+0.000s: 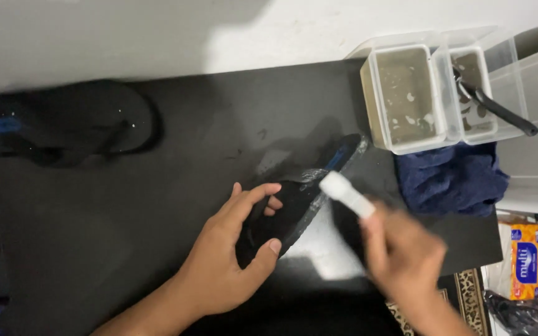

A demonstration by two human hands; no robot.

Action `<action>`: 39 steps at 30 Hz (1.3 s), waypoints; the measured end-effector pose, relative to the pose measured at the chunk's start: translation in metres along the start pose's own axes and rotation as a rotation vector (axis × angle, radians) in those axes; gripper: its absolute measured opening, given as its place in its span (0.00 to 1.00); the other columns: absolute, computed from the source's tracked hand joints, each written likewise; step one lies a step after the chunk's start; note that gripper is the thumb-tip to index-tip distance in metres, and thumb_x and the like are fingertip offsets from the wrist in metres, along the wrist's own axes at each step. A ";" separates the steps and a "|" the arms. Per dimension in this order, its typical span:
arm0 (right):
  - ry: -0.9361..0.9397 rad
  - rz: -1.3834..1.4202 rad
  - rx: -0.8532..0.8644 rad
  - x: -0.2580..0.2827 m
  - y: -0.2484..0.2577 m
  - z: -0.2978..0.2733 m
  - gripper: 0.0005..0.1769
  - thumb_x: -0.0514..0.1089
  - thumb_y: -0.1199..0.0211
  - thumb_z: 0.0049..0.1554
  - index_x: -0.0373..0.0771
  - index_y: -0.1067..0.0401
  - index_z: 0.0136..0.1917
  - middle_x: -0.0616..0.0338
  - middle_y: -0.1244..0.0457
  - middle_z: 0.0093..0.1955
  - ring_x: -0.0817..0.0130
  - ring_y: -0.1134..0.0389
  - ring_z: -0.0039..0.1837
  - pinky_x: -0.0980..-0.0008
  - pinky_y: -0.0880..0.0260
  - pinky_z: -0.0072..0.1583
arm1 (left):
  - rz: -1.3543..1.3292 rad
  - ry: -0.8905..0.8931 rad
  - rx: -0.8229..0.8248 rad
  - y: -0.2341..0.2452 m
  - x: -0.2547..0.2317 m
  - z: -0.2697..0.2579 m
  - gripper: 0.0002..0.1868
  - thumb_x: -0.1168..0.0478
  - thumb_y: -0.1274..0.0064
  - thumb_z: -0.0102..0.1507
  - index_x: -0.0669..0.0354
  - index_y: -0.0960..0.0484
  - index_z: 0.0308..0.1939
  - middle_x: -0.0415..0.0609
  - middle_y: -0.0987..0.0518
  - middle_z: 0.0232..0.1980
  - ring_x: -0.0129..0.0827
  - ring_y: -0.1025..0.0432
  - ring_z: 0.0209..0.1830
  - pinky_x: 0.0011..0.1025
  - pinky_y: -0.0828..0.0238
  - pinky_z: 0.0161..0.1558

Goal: Cleaning black flip-flops by scrubbing them with a toothbrush and soapy water, then wiping them dry with a cloth.

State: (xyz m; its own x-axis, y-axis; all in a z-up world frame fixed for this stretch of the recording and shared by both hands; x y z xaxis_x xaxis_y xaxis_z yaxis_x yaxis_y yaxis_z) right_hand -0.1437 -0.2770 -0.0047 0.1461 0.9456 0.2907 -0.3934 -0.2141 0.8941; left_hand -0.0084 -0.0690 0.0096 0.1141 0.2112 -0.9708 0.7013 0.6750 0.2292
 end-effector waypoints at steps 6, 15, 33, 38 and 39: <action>0.107 0.314 0.036 0.052 0.011 -0.002 0.12 0.38 0.40 0.60 0.35 0.22 0.56 0.55 0.26 0.49 0.72 0.26 0.37 0.73 0.27 0.40 | -0.001 -0.004 -0.036 0.005 -0.003 0.000 0.30 0.60 0.49 0.61 0.60 0.31 0.69 0.51 0.19 0.54 0.36 0.23 0.55 0.46 0.54 0.78; 0.008 -0.015 0.092 0.010 -0.008 -0.012 0.15 0.50 0.45 0.64 0.41 0.20 0.51 0.56 0.33 0.35 0.60 0.33 0.33 0.59 0.40 0.35 | 0.010 0.005 -0.040 0.008 0.001 -0.001 0.30 0.60 0.49 0.61 0.59 0.30 0.68 0.51 0.19 0.54 0.37 0.22 0.55 0.47 0.53 0.77; -0.489 -0.530 0.171 -0.184 0.062 0.073 0.15 0.61 0.30 0.65 0.57 0.19 0.61 0.61 0.28 0.51 0.38 0.28 0.53 0.43 0.32 0.49 | 0.009 0.021 -0.057 0.008 0.006 0.000 0.31 0.61 0.50 0.60 0.57 0.30 0.69 0.49 0.17 0.57 0.34 0.22 0.59 0.45 0.50 0.77; -0.515 -0.546 0.207 -0.190 0.063 0.072 0.11 0.61 0.35 0.73 0.60 0.16 0.60 0.52 0.31 0.36 0.39 0.29 0.45 0.47 0.32 0.45 | 0.015 -0.013 -0.062 0.008 0.005 0.000 0.31 0.61 0.50 0.61 0.59 0.30 0.69 0.50 0.17 0.57 0.36 0.22 0.59 0.45 0.48 0.77; -0.494 -0.559 0.206 -0.193 0.063 0.072 0.12 0.60 0.36 0.73 0.59 0.16 0.61 0.49 0.29 0.39 0.37 0.30 0.47 0.46 0.32 0.45 | 0.016 -0.021 -0.064 0.008 0.005 0.000 0.31 0.61 0.50 0.61 0.59 0.30 0.69 0.50 0.17 0.57 0.35 0.22 0.58 0.45 0.49 0.77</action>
State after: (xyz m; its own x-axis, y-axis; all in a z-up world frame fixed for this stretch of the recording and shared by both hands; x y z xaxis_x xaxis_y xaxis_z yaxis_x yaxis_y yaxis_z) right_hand -0.1311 -0.4908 0.0200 0.6801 0.7180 -0.1480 0.0278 0.1764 0.9839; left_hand -0.0017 -0.0624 0.0065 0.1395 0.2078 -0.9682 0.6528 0.7159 0.2477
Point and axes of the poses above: each hand's wrist, its own z-axis towards the middle knuckle, its own y-axis out of the back of the hand, x = y × z, the point moved 7 cm from there along z, towards the middle knuckle
